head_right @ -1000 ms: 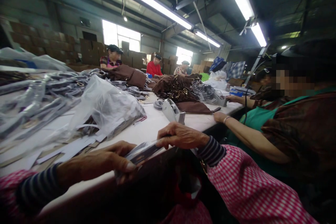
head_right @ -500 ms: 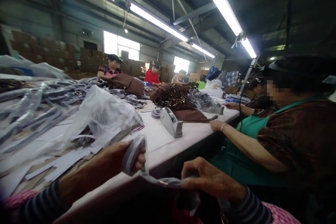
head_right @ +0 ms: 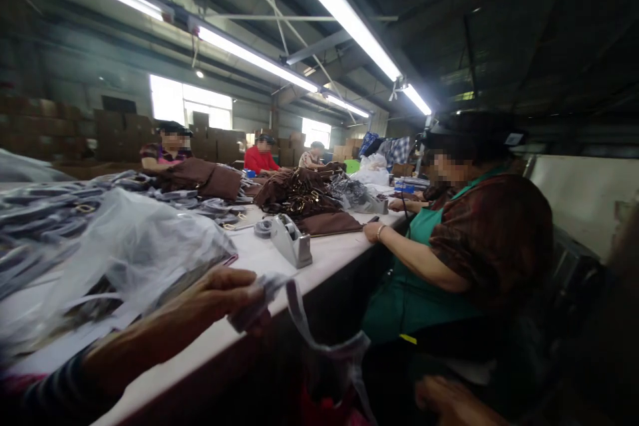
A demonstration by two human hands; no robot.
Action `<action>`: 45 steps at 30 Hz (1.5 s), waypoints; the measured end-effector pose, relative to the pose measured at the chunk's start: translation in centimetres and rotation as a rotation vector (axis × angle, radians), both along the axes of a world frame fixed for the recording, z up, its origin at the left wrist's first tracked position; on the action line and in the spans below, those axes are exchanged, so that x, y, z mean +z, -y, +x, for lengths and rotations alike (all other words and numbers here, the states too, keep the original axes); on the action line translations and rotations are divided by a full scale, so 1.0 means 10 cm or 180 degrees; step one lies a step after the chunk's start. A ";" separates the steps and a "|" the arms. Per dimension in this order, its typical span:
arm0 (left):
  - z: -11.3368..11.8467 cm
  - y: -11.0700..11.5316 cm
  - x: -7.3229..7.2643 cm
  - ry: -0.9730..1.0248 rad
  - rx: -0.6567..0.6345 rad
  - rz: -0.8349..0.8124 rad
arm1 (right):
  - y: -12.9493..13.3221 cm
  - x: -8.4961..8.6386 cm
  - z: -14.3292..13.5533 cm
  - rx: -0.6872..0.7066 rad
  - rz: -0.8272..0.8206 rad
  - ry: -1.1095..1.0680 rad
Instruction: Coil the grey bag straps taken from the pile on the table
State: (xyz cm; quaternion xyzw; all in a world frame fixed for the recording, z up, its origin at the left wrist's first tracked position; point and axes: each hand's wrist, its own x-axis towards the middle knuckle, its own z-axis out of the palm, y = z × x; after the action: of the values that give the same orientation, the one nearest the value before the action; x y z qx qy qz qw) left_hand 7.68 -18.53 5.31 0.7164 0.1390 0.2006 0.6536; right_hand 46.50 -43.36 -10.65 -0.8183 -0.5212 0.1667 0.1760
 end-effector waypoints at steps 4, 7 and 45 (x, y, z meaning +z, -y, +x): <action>0.36 0.22 0.02 -0.0110 -0.0435 0.0064 | -0.47 0.62 -0.62 0.0647 0.0934 -0.1130; 0.54 0.32 0.08 -0.0323 -0.0473 -0.0018 | -0.86 1.06 -1.10 0.1234 0.1511 -0.2084; 0.00 0.28 -0.17 -0.0854 -0.0778 -0.0279 | -1.03 1.28 -1.74 0.2491 0.2781 0.2017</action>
State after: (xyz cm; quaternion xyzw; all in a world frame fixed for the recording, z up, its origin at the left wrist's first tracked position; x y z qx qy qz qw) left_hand 7.71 -21.29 3.57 0.7192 0.1454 0.0162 0.6793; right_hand 29.11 -33.07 2.12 -0.4317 -0.8258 -0.2568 0.2563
